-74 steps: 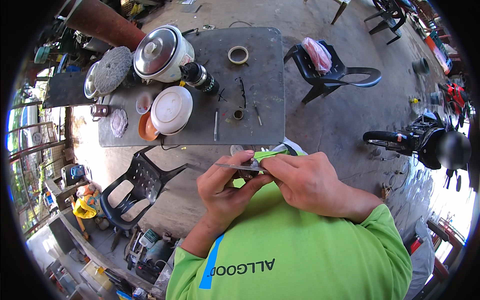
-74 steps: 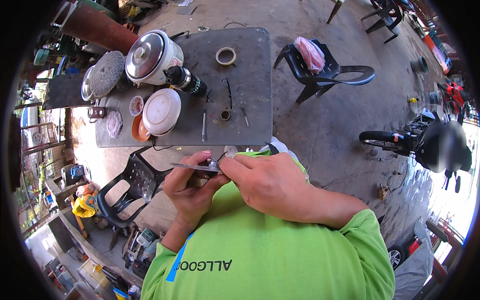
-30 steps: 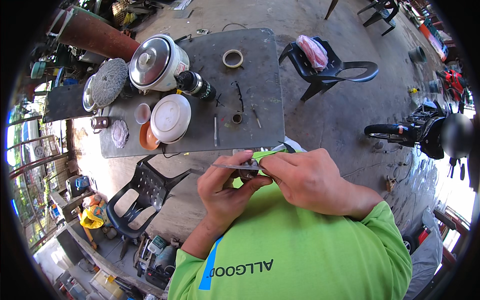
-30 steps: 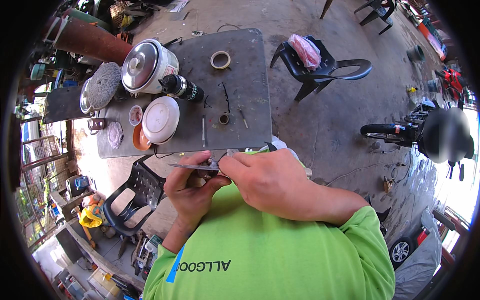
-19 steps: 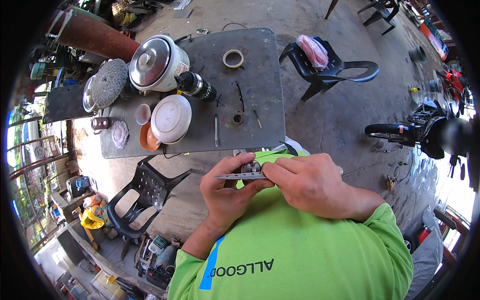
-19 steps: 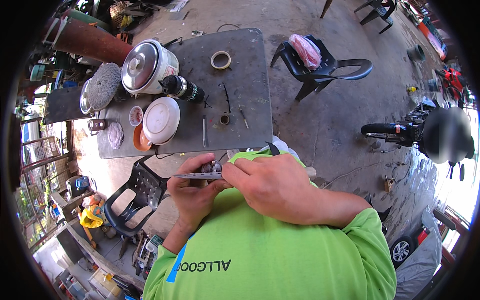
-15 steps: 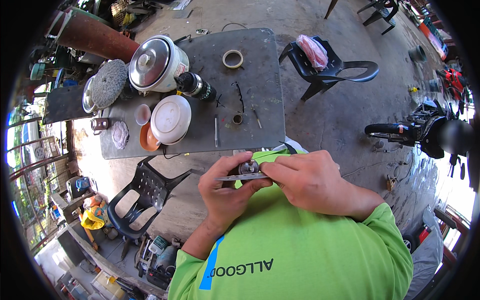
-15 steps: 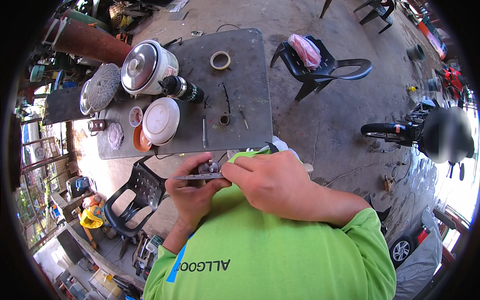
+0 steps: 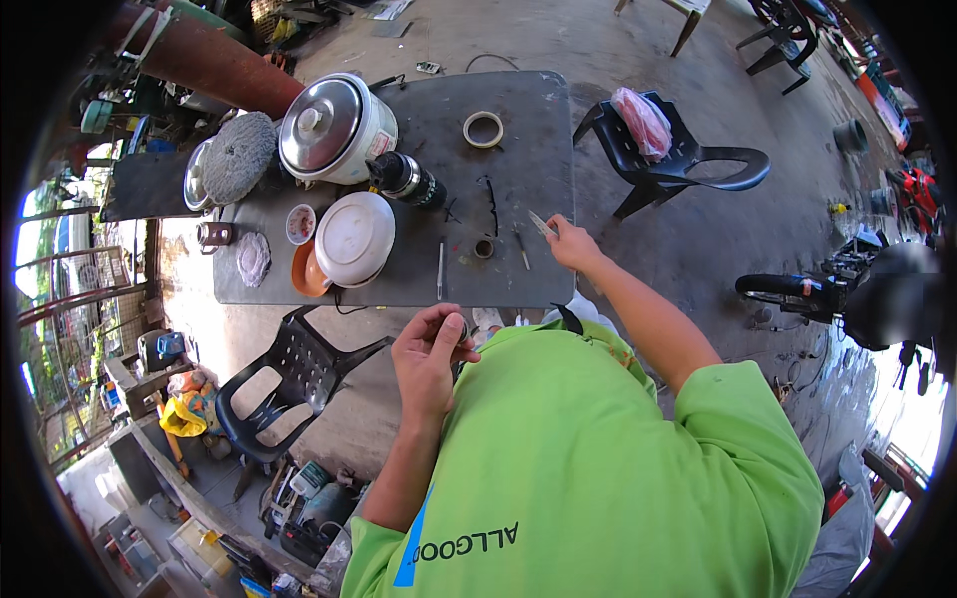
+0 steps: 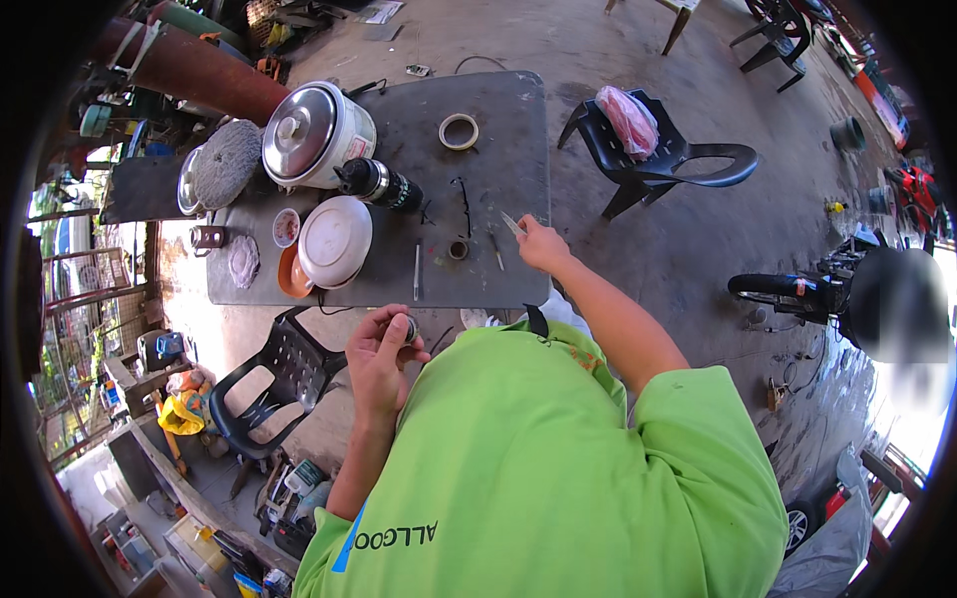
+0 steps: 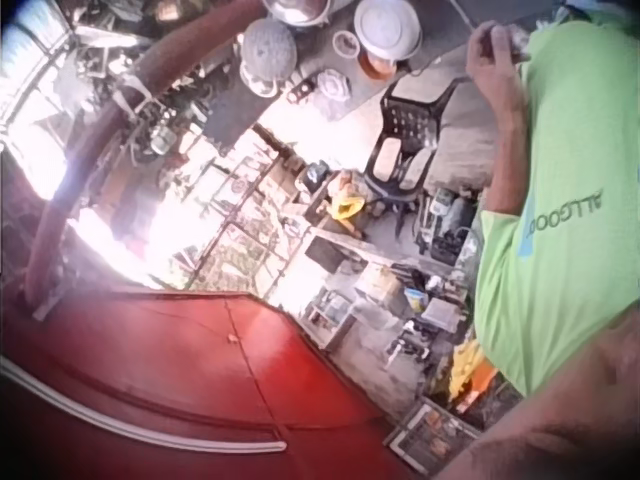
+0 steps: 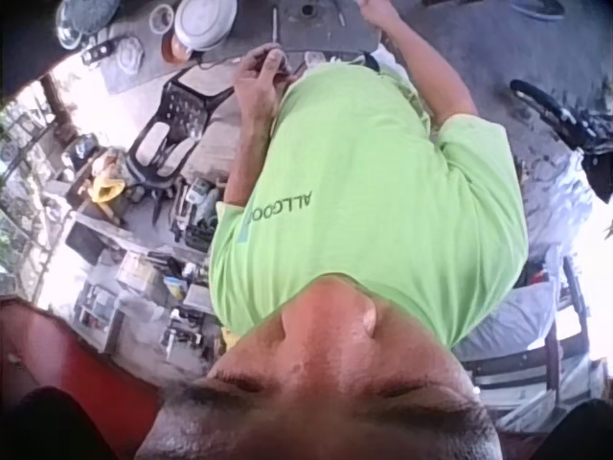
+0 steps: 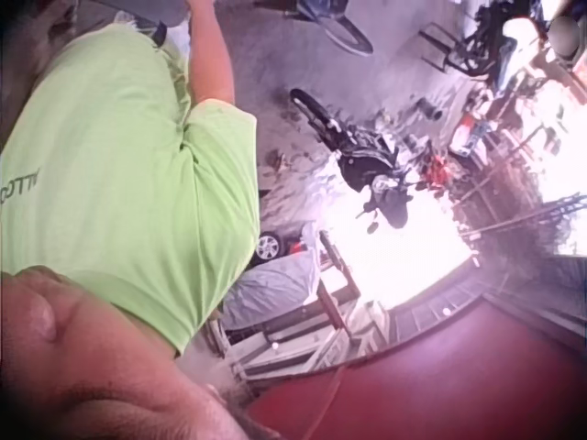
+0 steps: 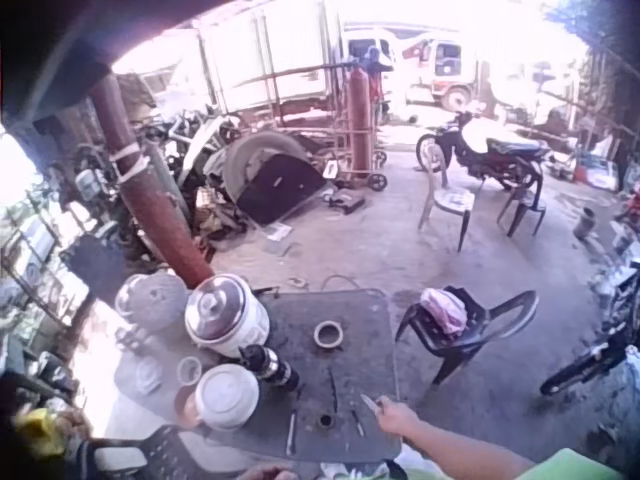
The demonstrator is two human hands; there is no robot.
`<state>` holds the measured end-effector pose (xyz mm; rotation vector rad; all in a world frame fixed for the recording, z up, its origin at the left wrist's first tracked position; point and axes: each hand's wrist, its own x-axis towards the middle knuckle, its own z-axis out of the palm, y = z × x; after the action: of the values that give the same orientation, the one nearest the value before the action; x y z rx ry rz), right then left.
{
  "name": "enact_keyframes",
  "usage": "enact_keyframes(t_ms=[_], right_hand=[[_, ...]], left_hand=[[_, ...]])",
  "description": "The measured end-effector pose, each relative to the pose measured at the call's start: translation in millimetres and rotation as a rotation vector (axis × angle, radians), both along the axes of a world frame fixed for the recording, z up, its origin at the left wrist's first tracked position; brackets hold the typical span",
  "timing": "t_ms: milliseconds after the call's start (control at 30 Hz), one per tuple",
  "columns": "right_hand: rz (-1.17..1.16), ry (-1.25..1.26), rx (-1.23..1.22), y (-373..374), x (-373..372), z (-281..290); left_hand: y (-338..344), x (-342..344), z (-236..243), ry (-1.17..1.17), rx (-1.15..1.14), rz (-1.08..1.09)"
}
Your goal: The person uses a spray gun to apply paint to a motorcycle part covered with newspaper. They adjust the spray gun, walk to a table to clean the nozzle with a small tool, then return to continue spraying the part from multiple angles.
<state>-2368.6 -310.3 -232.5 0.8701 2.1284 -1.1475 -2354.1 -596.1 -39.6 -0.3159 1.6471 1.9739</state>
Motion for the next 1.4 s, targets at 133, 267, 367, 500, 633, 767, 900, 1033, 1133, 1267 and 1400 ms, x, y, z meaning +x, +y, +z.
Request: enact_keyframes(t_ms=[133, 267, 367, 500, 633, 767, 900, 1033, 1133, 1267, 1400], right_hand=[[-0.078, 0.397, 0.206, 2, -21, -94], [-0.223, 0.549, 0.241, -13, -32, -76], [-0.13, 0.404, 0.034, -25, -15, -16], [-0.088, 0.689, -0.408, -66, 31, 61], [0.264, 0.478, -0.508, -65, 37, 156], [0.391, 0.536, -0.269, -55, 36, 186], [0.34, 0.988, -0.237, -57, 52, 205], [0.492, 1.165, -0.213, -59, 64, 230], [0.571, 1.253, -0.169, -71, 64, 248], [0.585, 1.279, -0.119, -90, 59, 252], [0.523, 1.043, -0.458, -103, 69, 242]], left_hand=[[8, 9, 5, 0.069, -0.163, -0.027], [6, 15, 8, 0.036, -0.117, 0.094], [3, 16, 6, 0.012, 0.061, 0.176], [3, 9, -7, -0.034, 0.295, 0.232], [9, -2, 0, -0.15, 0.527, 0.277], [16, -7, 21, -0.134, 0.527, 0.262], [19, -8, 40, -0.051, 0.489, 0.215], [16, -6, 50, -0.005, 0.55, 0.153], [19, -4, 54, 0.063, 0.471, 0.127], [24, 1, 55, 0.198, 0.293, 0.102], [28, 3, 49, 0.506, 0.012, 0.119]])
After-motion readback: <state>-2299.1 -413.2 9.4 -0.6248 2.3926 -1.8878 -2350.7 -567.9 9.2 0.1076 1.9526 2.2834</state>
